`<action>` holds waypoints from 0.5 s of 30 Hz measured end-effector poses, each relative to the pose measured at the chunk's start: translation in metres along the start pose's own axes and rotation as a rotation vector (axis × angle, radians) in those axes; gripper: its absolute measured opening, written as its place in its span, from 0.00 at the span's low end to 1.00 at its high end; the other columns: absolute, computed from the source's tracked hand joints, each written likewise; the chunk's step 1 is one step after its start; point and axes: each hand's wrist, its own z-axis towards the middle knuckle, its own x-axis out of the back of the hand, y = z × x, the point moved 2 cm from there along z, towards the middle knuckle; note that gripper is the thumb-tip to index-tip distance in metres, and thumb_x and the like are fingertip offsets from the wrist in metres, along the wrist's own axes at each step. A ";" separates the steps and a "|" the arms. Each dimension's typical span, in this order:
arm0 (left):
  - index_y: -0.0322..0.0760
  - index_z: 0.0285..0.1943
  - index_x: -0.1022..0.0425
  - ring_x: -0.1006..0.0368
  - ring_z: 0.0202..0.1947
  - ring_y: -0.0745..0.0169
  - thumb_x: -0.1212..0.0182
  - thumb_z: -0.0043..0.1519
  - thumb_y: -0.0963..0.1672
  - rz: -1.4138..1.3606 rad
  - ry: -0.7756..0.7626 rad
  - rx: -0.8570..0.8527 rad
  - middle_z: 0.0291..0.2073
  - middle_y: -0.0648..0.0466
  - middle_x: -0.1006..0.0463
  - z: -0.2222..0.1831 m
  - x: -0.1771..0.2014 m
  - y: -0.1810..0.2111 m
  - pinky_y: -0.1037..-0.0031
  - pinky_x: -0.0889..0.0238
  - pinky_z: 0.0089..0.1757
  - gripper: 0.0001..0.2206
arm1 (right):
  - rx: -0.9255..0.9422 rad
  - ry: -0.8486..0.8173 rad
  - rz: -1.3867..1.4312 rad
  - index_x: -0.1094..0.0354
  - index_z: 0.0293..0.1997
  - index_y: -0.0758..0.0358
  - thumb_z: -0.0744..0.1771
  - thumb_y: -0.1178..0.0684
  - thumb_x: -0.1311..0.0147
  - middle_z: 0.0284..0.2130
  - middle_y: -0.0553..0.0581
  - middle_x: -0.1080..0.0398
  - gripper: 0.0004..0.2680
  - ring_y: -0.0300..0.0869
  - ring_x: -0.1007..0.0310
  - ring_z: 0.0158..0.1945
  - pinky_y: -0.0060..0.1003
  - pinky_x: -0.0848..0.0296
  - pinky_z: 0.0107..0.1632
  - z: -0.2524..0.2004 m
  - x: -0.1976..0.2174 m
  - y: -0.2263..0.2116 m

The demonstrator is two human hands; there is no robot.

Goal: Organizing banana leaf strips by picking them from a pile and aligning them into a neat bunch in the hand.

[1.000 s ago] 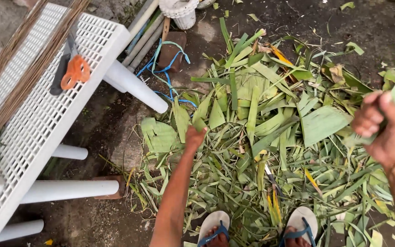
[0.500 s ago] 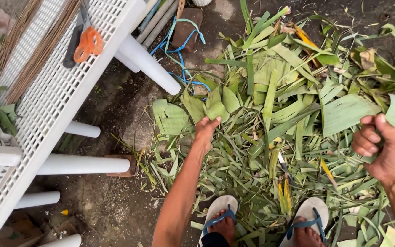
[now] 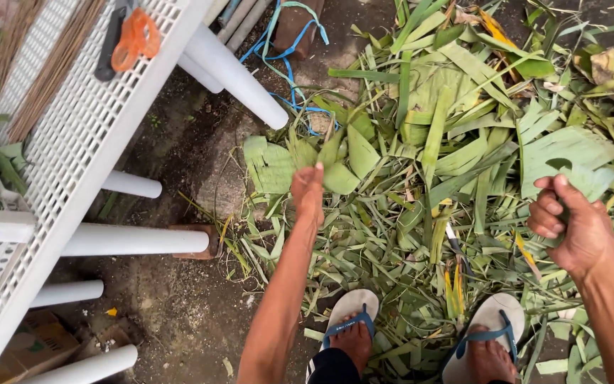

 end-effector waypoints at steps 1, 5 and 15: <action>0.35 0.51 0.32 0.28 0.43 0.62 0.38 0.64 0.46 0.005 -0.006 0.003 0.47 0.49 0.25 -0.009 -0.001 -0.007 0.75 0.31 0.42 0.13 | -0.001 0.008 0.002 0.33 0.46 0.55 0.76 0.45 0.55 0.20 0.39 0.49 0.09 0.30 0.56 0.19 0.26 0.56 0.20 0.000 0.001 -0.001; 0.27 0.59 0.32 0.26 0.40 0.55 0.41 0.63 0.49 -0.324 -0.351 0.463 0.45 0.43 0.24 -0.022 -0.021 -0.045 0.71 0.28 0.42 0.23 | 0.028 0.101 0.111 0.36 0.47 0.52 0.77 0.41 0.60 0.22 0.38 0.48 0.11 0.28 0.54 0.20 0.25 0.52 0.21 0.005 0.006 -0.009; 0.40 0.37 0.26 0.36 0.27 0.66 0.33 0.62 0.45 -0.778 -0.011 0.505 0.26 0.57 0.28 0.011 -0.054 -0.051 0.77 0.34 0.36 0.07 | 0.003 0.084 0.126 0.36 0.49 0.56 0.78 0.44 0.65 0.22 0.40 0.46 0.12 0.29 0.52 0.20 0.26 0.50 0.20 -0.004 0.000 -0.002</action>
